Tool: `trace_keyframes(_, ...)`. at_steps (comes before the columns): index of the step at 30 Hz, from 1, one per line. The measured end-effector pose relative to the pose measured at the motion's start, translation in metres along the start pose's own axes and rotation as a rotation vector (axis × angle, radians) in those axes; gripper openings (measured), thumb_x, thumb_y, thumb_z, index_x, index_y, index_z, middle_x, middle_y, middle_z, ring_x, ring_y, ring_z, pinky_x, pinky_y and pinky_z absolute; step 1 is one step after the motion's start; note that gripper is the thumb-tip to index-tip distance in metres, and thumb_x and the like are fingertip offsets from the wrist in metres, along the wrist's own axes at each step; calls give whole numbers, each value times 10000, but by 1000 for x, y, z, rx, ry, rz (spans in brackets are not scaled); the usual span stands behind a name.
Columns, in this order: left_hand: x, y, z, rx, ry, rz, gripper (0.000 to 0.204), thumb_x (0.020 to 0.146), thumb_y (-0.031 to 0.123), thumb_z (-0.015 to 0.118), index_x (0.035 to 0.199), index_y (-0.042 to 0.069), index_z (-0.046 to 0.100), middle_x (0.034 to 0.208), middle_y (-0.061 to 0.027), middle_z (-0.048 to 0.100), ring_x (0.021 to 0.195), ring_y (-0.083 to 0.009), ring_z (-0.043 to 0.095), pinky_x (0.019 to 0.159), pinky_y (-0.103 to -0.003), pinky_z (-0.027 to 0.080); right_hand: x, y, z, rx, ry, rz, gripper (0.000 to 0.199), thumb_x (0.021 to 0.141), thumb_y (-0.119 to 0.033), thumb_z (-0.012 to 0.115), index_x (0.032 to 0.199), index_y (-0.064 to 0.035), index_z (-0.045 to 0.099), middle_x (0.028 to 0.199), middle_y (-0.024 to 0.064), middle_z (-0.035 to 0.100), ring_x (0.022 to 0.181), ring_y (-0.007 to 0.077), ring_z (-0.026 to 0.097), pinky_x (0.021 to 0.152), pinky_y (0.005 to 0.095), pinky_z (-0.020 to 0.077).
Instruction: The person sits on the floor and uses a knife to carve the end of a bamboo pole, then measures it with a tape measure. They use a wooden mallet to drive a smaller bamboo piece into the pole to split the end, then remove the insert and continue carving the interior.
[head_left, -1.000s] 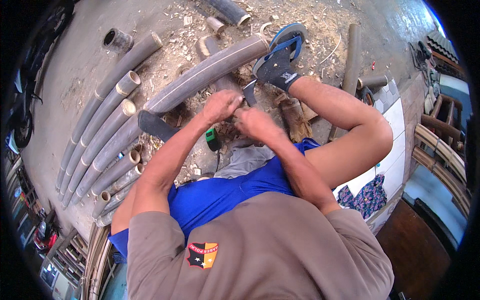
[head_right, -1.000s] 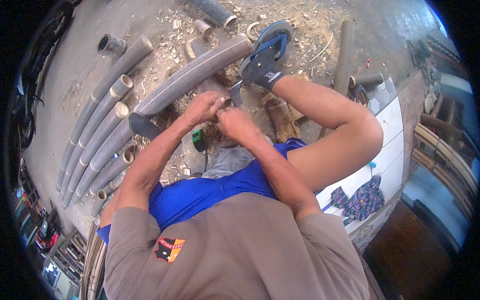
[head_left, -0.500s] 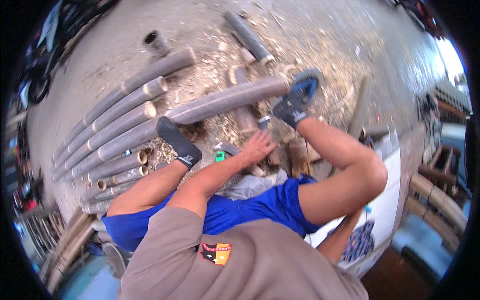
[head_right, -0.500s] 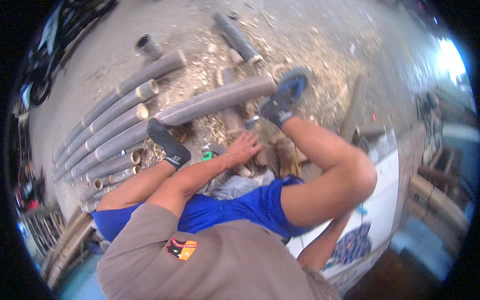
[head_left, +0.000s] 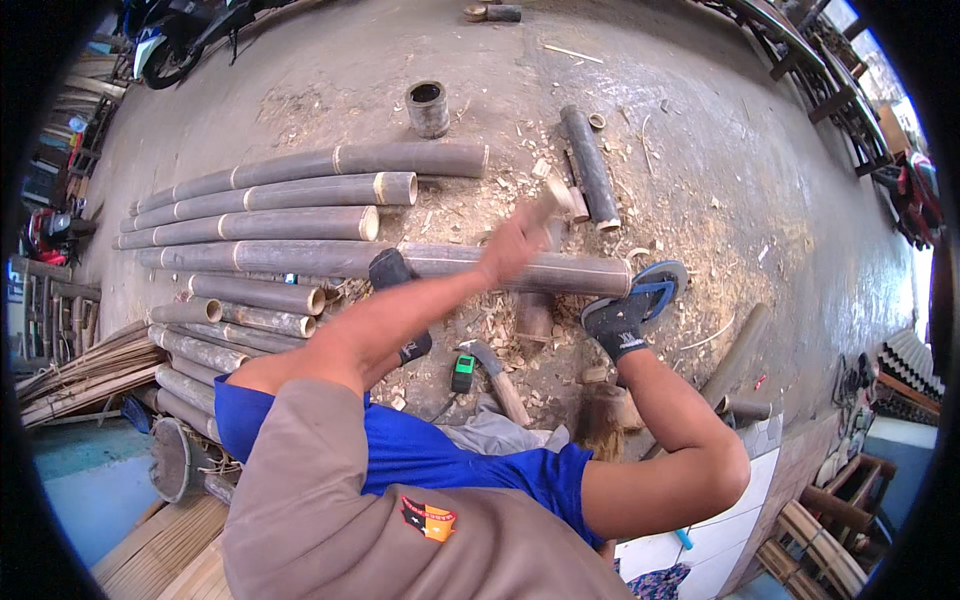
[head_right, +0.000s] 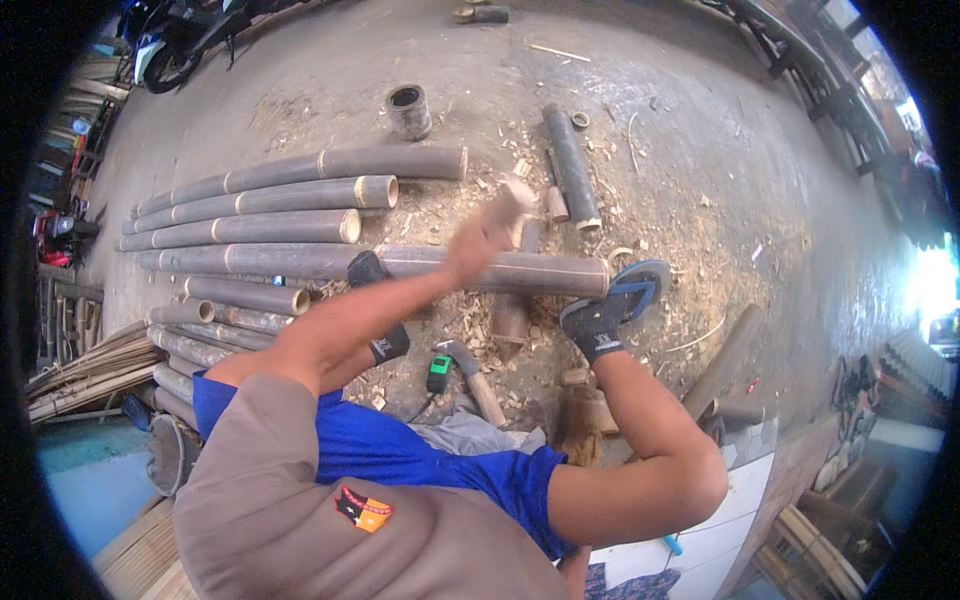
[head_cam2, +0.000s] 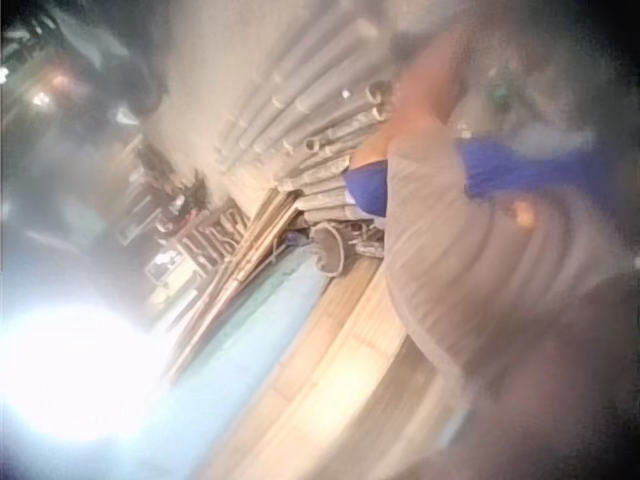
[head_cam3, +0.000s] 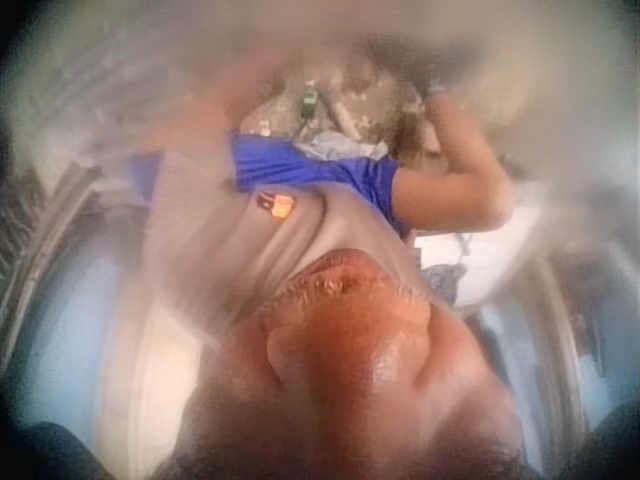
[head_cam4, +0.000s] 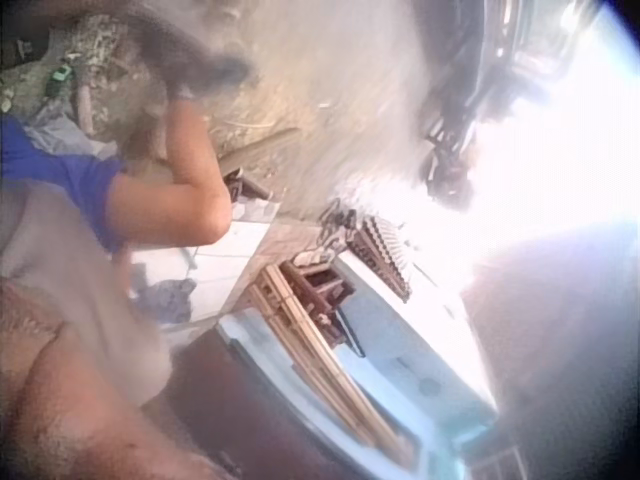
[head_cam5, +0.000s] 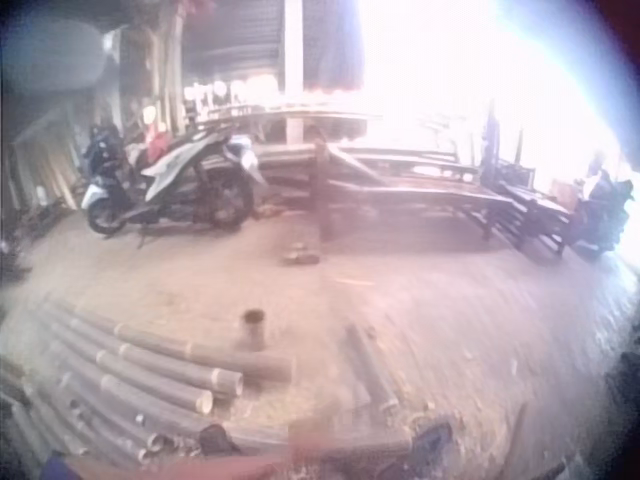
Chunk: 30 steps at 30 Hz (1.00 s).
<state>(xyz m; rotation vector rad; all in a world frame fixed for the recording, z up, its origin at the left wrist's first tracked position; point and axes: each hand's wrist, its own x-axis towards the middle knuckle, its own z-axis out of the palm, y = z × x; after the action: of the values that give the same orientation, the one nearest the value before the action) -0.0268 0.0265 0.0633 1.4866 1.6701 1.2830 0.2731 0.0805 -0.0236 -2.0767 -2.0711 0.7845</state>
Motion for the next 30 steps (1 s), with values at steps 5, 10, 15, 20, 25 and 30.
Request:
trace_keyframes(5,149,-45,-128,-58,716,-78,491,1004,364,624,1251,-38,484,1156,-227,660,1042,-324,653,920,-453,498,16,-5,-5,-33,22,42,418,1039,-304,585,1366,-45,566,1105,122,674,927,210,657,835,352,564)
trace_keyframes(10,217,-142,-218,-113,856,-62,563,948,319,705,1328,-32,482,1193,-183,654,1093,-291,636,994,-408,474,23,-16,-1,-31,13,41,442,1032,-300,592,1394,-51,541,1127,136,673,937,220,663,836,360,571)
trace_keyframes(15,243,-176,-229,-158,897,-128,585,927,319,726,1325,-36,486,1200,-181,655,1109,-292,637,1002,-410,472,15,-12,-17,-3,47,60,470,1026,-296,598,1422,-57,517,1148,149,672,947,231,668,836,367,578)
trace_keyframes(20,256,-204,-231,-154,890,-249,621,910,334,740,1316,-65,494,1225,-226,657,1145,-334,645,1003,-423,479,-17,-2,-53,111,96,63,501,1020,-292,605,1450,-63,492,1170,163,671,957,241,674,837,375,585)
trace_keyframes(25,263,-221,-220,-5,882,-276,621,921,346,723,1321,-71,496,1258,-252,648,1182,-352,640,1015,-436,477,-113,-5,-195,568,420,139,534,1013,-288,612,1478,-69,468,1192,176,670,966,251,680,838,382,592)
trace_keyframes(30,253,-176,-194,-110,1017,86,581,968,375,688,1283,-75,501,1216,-265,634,1116,-348,644,954,-473,490,-180,-53,-247,1055,668,120,560,1014,-313,607,1486,-53,453,1191,202,672,961,276,687,834,409,603)
